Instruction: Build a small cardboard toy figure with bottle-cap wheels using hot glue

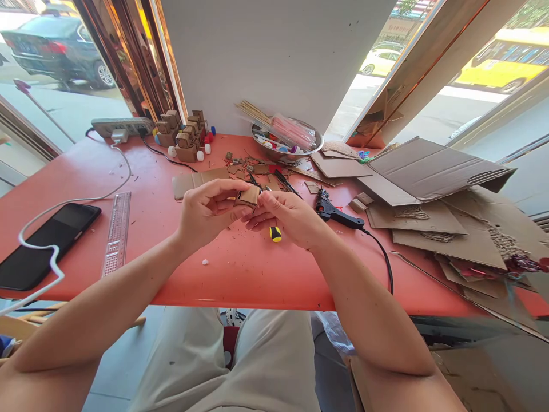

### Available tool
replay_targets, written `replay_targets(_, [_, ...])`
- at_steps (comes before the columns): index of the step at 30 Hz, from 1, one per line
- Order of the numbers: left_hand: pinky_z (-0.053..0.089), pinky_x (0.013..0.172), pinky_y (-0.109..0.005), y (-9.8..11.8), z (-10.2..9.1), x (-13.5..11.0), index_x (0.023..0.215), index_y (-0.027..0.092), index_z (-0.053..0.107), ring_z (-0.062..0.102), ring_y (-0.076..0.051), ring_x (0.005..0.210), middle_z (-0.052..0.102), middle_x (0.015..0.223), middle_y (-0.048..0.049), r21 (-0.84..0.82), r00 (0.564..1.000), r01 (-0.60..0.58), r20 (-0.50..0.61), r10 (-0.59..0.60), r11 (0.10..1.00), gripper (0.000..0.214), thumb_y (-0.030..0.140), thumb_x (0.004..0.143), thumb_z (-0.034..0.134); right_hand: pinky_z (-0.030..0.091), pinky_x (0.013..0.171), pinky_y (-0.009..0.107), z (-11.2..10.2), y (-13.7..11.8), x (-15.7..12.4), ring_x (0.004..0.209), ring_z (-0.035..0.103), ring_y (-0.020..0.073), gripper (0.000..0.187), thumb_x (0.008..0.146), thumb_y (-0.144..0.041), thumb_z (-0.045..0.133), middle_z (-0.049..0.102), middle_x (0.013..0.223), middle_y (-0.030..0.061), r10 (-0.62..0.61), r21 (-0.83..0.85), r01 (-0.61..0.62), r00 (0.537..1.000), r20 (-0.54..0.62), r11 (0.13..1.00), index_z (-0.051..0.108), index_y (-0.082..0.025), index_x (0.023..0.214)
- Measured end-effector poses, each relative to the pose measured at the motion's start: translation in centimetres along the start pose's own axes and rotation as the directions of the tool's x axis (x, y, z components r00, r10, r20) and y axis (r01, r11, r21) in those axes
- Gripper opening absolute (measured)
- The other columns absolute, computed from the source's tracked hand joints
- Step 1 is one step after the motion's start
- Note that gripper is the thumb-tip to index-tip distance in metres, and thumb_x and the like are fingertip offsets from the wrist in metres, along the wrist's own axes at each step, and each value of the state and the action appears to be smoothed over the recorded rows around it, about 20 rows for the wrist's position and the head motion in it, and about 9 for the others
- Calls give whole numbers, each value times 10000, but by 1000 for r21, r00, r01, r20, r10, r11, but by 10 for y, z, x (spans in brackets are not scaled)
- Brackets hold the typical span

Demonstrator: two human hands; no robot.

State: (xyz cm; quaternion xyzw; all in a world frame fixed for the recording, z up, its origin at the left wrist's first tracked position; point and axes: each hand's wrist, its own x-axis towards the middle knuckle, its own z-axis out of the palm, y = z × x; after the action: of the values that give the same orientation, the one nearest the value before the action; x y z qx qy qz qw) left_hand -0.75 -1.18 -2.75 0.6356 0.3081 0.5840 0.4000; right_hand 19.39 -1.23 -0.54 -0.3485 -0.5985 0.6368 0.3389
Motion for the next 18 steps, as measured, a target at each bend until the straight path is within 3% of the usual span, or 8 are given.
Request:
replay_targets(6, [713,749,-337,1,4,1,942,184,843,835,-231,814,868,930,-85,-203,986,164,51,-157,965,445,404,625,1065,632,724,298,4,3,3,727,760,173,826,632,-1021,732,797,790,83,-27,-65,29,999,23,997,616,-204,646])
replay_targets(10, [708,752,-308,-2,4,5,962,190,850,850,-241,874,879,957,-92,-369,942,335,108,-318,867,506,464,605,1082,579,666,308,3,3,1,646,678,158,814,762,-1017,623,736,709,53,-189,-345,145,977,-98,927,633,-209,662])
replay_targets(12, [709,767,-282,-3,3,7,943,195,848,854,-230,902,881,976,-79,-431,903,423,130,-409,797,502,440,581,1094,569,681,313,1,3,-2,669,668,162,701,867,-903,661,722,723,33,-354,-518,217,918,-180,827,667,-213,749])
replay_targets(14, [703,758,-244,-3,3,8,930,189,846,849,-201,875,874,959,-58,-467,867,489,161,-472,737,470,390,585,1095,586,719,325,-1,5,-3,766,703,183,547,934,-768,717,767,857,44,-511,-643,290,839,-185,709,706,-222,895])
replay_targets(18, [704,774,-231,-1,7,8,915,165,837,852,-213,907,843,874,-49,-490,847,528,249,-469,693,319,334,720,1026,622,909,397,-3,13,-1,1064,741,248,340,1028,-553,717,807,1188,96,-705,-803,424,709,7,418,742,-255,1188])
